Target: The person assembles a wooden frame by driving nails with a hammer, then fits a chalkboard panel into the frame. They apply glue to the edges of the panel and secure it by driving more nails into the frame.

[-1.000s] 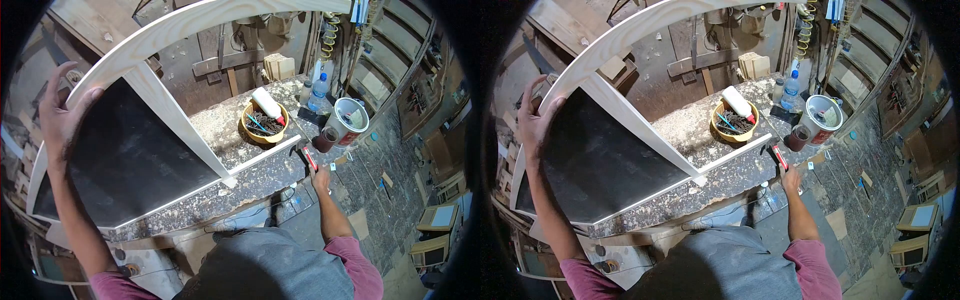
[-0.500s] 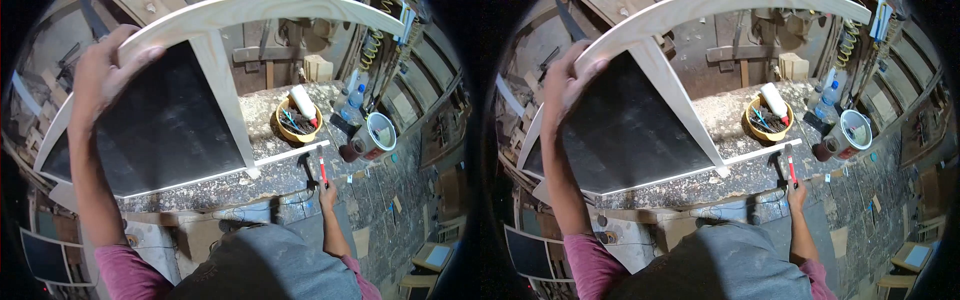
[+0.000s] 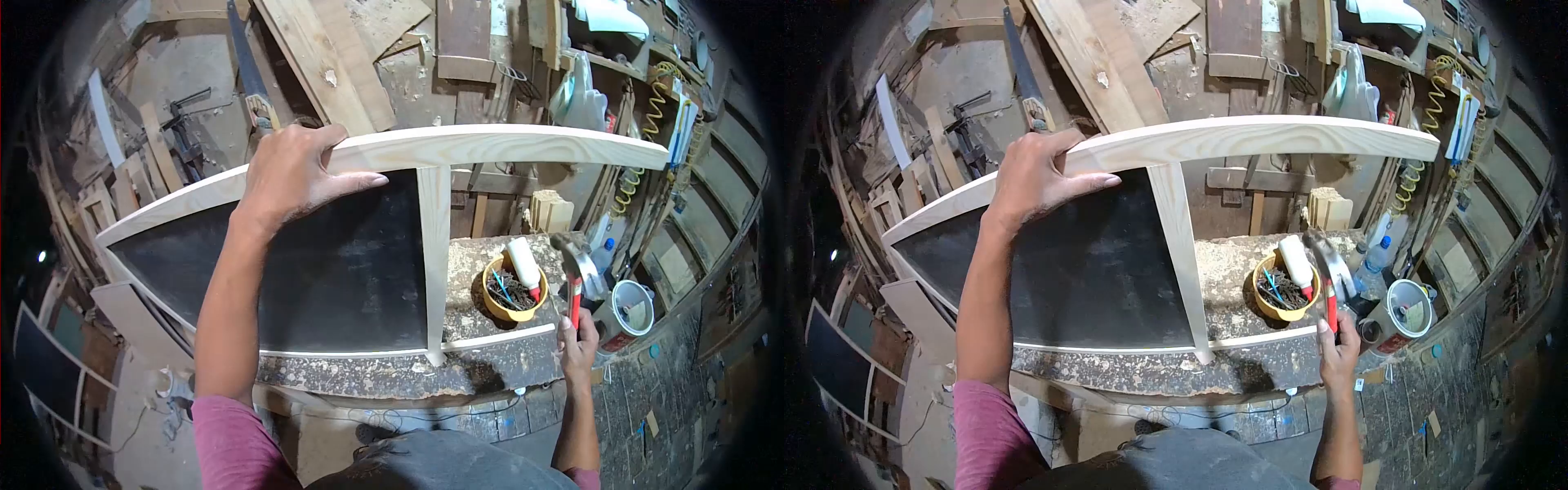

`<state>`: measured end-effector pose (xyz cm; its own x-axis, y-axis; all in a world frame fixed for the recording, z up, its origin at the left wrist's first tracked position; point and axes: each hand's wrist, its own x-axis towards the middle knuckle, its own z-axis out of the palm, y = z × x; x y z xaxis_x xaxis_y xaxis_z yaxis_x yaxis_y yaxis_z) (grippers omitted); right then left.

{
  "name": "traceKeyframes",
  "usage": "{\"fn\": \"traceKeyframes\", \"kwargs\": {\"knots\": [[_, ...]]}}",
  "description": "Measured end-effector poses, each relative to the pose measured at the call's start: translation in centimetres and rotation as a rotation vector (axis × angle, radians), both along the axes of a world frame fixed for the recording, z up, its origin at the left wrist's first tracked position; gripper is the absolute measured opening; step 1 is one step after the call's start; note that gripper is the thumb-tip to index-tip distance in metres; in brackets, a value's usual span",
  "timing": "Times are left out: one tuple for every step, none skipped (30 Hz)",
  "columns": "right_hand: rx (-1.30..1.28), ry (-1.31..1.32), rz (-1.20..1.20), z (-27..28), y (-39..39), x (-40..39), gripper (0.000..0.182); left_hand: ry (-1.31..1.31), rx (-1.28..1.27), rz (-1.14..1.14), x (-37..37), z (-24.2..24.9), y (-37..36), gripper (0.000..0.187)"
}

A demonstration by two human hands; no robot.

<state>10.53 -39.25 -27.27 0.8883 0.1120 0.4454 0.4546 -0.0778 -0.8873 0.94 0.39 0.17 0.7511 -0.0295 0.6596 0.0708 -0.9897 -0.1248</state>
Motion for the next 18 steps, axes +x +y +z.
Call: {"fn": "traceKeyframes", "kwargs": {"knots": [[-0.003, -0.045, -0.009, 1.4, 0.6, -0.5, 0.017, -0.05, 0.015, -0.057, 0.2, -0.2, -0.1, 0.05], [0.034, -0.011, 0.006, 2.0, 0.8, -0.6, 0.019, -0.01, -0.028, -0.029, 0.0, 0.0, -0.5, 0.048], [0.07, 0.026, 0.005, 2.4, 0.4, -0.7, 0.02, 0.039, -0.073, -0.014, -0.3, 0.3, -1.4, 0.047], [0.096, 0.007, -0.008, 2.3, 0.1, -0.4, 0.021, -0.007, -0.086, -0.09, 0.2, -0.3, -0.7, 0.045], [0.117, -0.011, -0.02, 2.2, -0.3, -0.1, 0.023, 0.002, -0.093, -0.08, 0.3, -0.4, -1.0, 0.044], [0.132, 0.004, -0.017, 2.7, -0.6, -0.3, 0.023, 0.0, -0.11, -0.106, 0.3, -0.6, -1.1, 0.044], [0.151, 0.011, -0.005, 3.1, -1.1, -0.4, 0.024, -0.011, -0.087, -0.124, 0.6, -0.7, -1.0, 0.044], [0.144, 0.018, -0.038, 2.8, -2.1, -0.2, 0.024, -0.028, -0.074, -0.099, 0.5, -0.8, -1.3, 0.043], [0.154, 0.034, -0.071, 2.0, -2.9, 0.3, 0.024, -0.049, -0.06, -0.069, 0.2, -0.6, -1.9, 0.042], [0.164, 0.049, -0.096, 1.0, -3.6, 0.7, 0.025, -0.044, -0.065, -0.087, 0.1, -0.6, -2.3, 0.042], [0.161, 0.047, -0.11, -0.5, -4.4, 1.4, 0.025, -0.055, -0.067, -0.071, 0.0, -0.6, -2.5, 0.043], [0.009, 0.027, -0.23, -2.5, -5.3, 2.2, 0.027, -0.065, -0.068, -0.053, 0.1, -0.7, -2.6, 0.044], [-0.145, 0.01, -0.346, -4.5, -5.9, 2.8, 0.029, -0.062, -0.07, -0.06, 0.4, -0.8, -2.3, 0.044], [-0.23, -0.017, -0.413, -6.2, -6.1, 3.3, 0.032, -0.077, -0.065, -0.066, 0.6, -1.1, -1.8, 0.045], [-0.284, 0.041, -0.421, -8.6, -6.5, 4.1, 0.036, -0.094, -0.058, -0.073, 0.7, -1.1, -1.5, 0.046], [-0.382, 0.139, -0.454, -11.1, -6.9, 4.9, 0.037, -0.095, -0.057, -0.077, 0.8, -1.2, -1.4, 0.046], [-0.48, 0.236, -0.485, -13.2, -7.2, 5.7, 0.038, -0.094, -0.052, -0.069, 0.9, -1.2, -1.4, 0.047], [-0.557, 0.304, -0.507, -14.3, -7.1, 6.1, 0.038, -0.097, -0.048, -0.061, 1.0, -1.1, -1.5, 0.047]]}}
